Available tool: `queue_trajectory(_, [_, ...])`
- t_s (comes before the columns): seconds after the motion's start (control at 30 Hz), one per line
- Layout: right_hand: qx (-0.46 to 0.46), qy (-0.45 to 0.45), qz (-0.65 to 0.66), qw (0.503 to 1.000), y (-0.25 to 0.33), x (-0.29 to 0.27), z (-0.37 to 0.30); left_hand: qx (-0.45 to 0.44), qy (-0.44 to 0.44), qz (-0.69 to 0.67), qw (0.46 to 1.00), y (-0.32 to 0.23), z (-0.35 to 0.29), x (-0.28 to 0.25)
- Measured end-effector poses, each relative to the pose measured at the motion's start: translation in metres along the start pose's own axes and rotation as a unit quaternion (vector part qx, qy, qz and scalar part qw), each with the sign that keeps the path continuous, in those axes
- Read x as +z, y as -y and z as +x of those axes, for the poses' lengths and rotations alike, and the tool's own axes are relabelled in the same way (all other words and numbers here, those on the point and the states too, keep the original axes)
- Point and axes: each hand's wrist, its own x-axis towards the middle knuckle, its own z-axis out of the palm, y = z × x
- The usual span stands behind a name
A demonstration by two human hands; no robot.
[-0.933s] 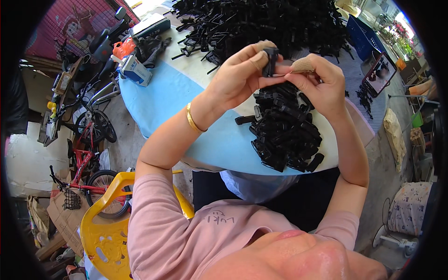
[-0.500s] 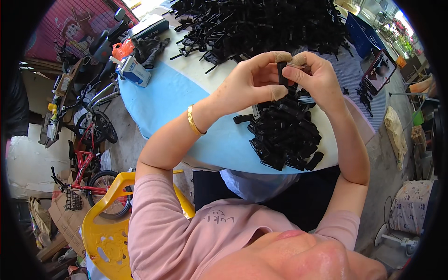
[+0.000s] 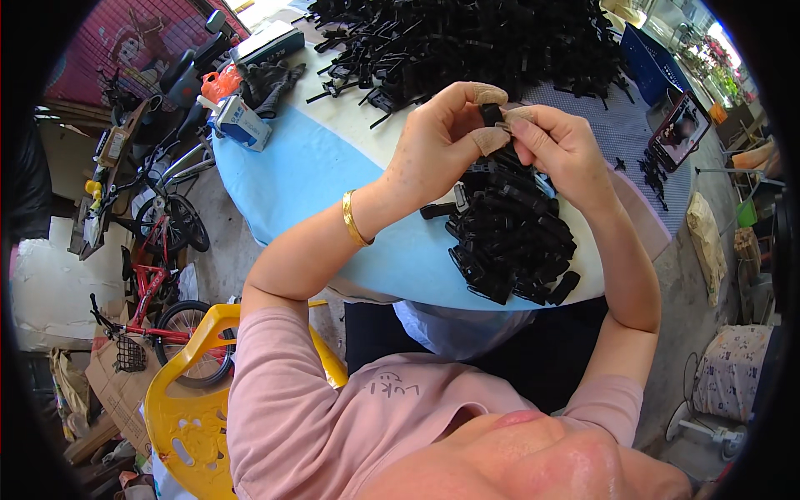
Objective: Assembling small black plastic components by inserting beige inserts into them manually.
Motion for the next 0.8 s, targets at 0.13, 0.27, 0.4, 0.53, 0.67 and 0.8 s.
queue_trajectory(0.13, [-0.036, -0.016, -0.044, 0.998, 0.001, 0.007, -0.003, 0.022, -0.008, 0.009, 1.0, 0.005, -0.002, -0.002])
queue_trajectory(0.27, [-0.047, -0.034, -0.023, 0.998, 0.003, 0.011, -0.006, 0.082, -0.03, 0.073, 0.993, 0.007, -0.004, 0.0])
queue_trajectory(0.4, [-0.036, -0.021, -0.038, 0.998, 0.005, 0.002, -0.004, 0.158, -0.013, 0.204, 0.966, 0.008, 0.001, -0.002])
queue_trajectory(0.53, [-0.032, -0.02, -0.077, 0.996, -0.001, -0.04, 0.015, 0.14, 0.008, 0.202, 0.969, -0.005, -0.004, 0.002])
queue_trajectory(0.67, [-0.049, -0.209, -0.399, 0.891, -0.06, -0.12, 0.05, 0.142, 0.178, 0.195, 0.954, -0.014, -0.006, 0.002])
queue_trajectory(0.8, [0.024, -0.194, -0.549, 0.813, -0.105, -0.131, 0.062, 0.235, 0.252, 0.22, 0.912, -0.004, -0.006, 0.002])
